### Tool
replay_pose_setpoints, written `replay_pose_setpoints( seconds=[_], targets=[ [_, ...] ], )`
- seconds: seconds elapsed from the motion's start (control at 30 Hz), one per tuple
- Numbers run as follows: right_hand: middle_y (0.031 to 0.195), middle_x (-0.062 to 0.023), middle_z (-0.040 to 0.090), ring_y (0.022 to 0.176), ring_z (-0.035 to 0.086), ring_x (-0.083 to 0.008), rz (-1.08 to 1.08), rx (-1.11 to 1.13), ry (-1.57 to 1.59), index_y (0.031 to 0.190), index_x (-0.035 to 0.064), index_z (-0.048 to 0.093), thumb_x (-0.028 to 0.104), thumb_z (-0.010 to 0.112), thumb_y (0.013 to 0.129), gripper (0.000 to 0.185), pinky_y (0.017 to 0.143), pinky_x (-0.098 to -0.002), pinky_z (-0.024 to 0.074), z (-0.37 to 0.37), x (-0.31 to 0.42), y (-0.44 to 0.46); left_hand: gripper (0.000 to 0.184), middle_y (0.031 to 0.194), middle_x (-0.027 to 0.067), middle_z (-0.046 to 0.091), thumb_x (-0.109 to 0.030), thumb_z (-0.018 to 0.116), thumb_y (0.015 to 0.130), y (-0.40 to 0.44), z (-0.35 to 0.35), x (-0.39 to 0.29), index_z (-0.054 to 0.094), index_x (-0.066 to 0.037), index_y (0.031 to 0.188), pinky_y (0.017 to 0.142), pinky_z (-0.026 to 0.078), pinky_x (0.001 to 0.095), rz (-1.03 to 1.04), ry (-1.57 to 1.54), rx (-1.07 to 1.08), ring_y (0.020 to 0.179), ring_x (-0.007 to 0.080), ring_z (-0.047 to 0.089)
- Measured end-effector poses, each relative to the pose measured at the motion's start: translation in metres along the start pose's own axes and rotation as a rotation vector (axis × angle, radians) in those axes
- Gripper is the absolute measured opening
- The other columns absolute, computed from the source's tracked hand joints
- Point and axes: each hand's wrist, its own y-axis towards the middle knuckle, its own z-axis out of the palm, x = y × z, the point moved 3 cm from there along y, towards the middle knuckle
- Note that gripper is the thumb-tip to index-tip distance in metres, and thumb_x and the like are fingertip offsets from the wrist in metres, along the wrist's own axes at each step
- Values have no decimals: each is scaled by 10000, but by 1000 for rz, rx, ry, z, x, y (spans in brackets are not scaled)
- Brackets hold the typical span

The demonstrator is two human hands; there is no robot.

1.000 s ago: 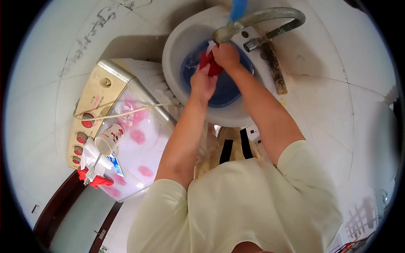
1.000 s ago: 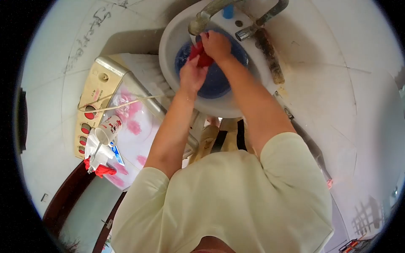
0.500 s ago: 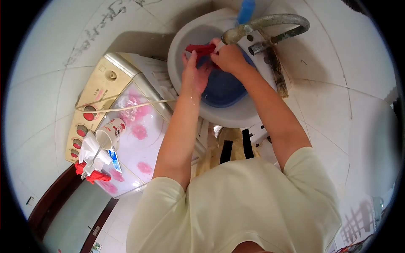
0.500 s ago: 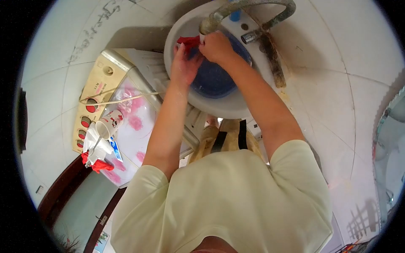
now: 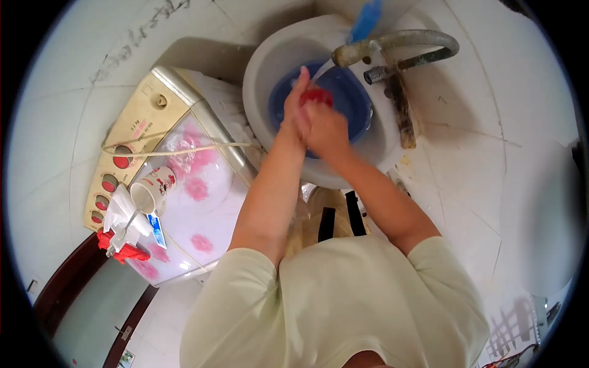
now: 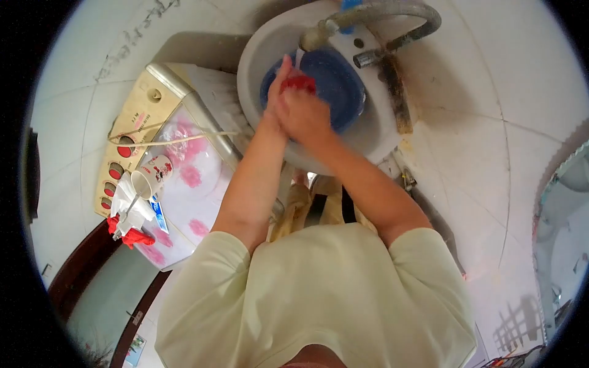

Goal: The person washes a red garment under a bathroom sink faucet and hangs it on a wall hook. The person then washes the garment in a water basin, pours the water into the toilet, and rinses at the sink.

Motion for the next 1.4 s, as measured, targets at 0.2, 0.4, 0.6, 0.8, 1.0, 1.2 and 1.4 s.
replay_pose_setpoints(
  seconds=[0.2,0.4,0.6,0.8,1.0,1.2,1.4],
  targets=[
    [766,-187,598,714,565,-369,279,-22,-48,828,32,585,299,491,854,284,623,-423,457,31,-62,79,298,1070,83,572,-274,476,913,0,5,-4,521,-41,1094,845,449,361,135,247,-267,987,223,548],
    [978,-165,570,843,566,-279,-97,-11,492,1064,73,514,251,577,806,320,739,-343,450,10,-44,100,727,1310,153,385,-548,476,841,-14,-14,-20,289,-42,1328,999,290,472,96,33,-143,1181,302,400],
    [947,-123,546,854,556,-324,-183,170,-81,991,78,505,140,524,771,229,653,-440,474,-16,1,51,662,1213,185,464,-510,579,780,-6,4,-13,432,-5,1183,981,319,480,-144,-240,218,1166,364,413],
    [891,-111,546,785,561,-319,-202,128,9,934,81,547,130,571,775,167,616,-408,464,-29,-2,5,164,880,106,590,-95,669,765,31,-14,-18,556,-36,869,713,497,381,-111,156,-37,882,255,585],
    [817,-147,605,752,589,-316,57,95,396,917,43,589,249,592,791,241,648,-369,464,-60,-26,51,366,1008,73,566,-317,616,832,-8,19,-15,497,-82,1087,730,484,362,62,357,-43,878,202,563],
    [791,-48,637,680,549,-140,216,222,627,874,36,641,237,640,760,231,609,-261,433,-36,-55,75,397,1022,96,533,-279,634,789,-17,29,-28,475,-62,1081,742,497,361,-206,754,-6,925,242,542],
    [771,-87,596,695,577,-198,1037,-173,1463,886,22,567,284,596,843,267,594,-295,472,-22,-127,15,406,1029,153,489,-202,595,768,5,48,-18,417,-9,1079,797,495,392,8,-232,-99,891,301,527]
  ],
)
